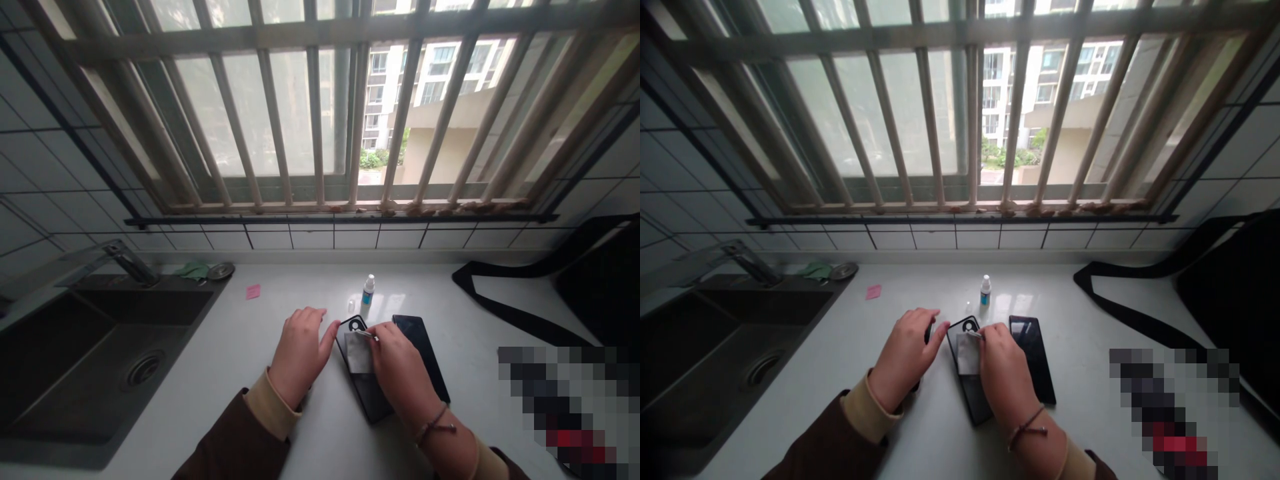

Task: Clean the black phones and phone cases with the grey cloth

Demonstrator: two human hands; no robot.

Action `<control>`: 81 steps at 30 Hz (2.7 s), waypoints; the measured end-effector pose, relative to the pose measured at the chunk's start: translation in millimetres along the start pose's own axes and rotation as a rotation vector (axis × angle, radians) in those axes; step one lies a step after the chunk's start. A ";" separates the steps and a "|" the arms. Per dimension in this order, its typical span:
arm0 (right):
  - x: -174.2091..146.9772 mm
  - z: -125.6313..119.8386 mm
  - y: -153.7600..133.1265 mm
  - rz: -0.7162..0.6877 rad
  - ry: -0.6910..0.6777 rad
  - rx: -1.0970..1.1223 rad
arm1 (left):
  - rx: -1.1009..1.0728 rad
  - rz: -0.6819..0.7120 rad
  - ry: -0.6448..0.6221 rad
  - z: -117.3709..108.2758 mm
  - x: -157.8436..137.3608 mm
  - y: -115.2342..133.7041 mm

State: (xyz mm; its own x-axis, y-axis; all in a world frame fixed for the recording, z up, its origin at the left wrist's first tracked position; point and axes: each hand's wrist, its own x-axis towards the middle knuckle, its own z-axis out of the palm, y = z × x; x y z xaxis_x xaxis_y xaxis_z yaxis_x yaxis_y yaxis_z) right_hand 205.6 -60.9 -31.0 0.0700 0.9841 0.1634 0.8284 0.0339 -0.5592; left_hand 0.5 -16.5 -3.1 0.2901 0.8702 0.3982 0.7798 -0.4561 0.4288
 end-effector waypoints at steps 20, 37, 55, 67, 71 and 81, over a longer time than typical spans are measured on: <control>-0.2 -9.1 -12.4 -0.033 0.043 0.693 | -1.005 -0.345 -0.403 12.5 0.0 3.5; -1.1 -17.9 -14.1 0.079 0.076 0.826 | -0.923 -0.449 -0.230 12.7 0.4 3.5; -5.6 -19.2 -19.6 -0.044 -0.111 0.843 | -0.849 -0.197 -0.370 -4.4 1.7 14.7; -2.4 -15.6 -16.9 0.063 -0.037 0.868 | -0.939 -0.296 -0.217 1.8 3.3 8.4; -3.8 -16.0 -17.7 0.052 0.029 0.755 | -0.943 -0.307 -0.200 1.9 3.7 8.7; -2.8 -16.9 -16.4 -0.020 0.063 0.649 | -0.977 -0.270 -0.255 1.6 2.5 10.9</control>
State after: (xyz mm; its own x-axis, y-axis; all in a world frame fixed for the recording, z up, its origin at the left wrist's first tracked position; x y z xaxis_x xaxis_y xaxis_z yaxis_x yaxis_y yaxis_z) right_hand 201.2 -67.1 -8.6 0.1070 0.9707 0.2150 0.3268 0.1699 -0.9297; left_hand 10.6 -19.1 1.3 0.3700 0.9272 0.0576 0.0807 -0.0938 0.9923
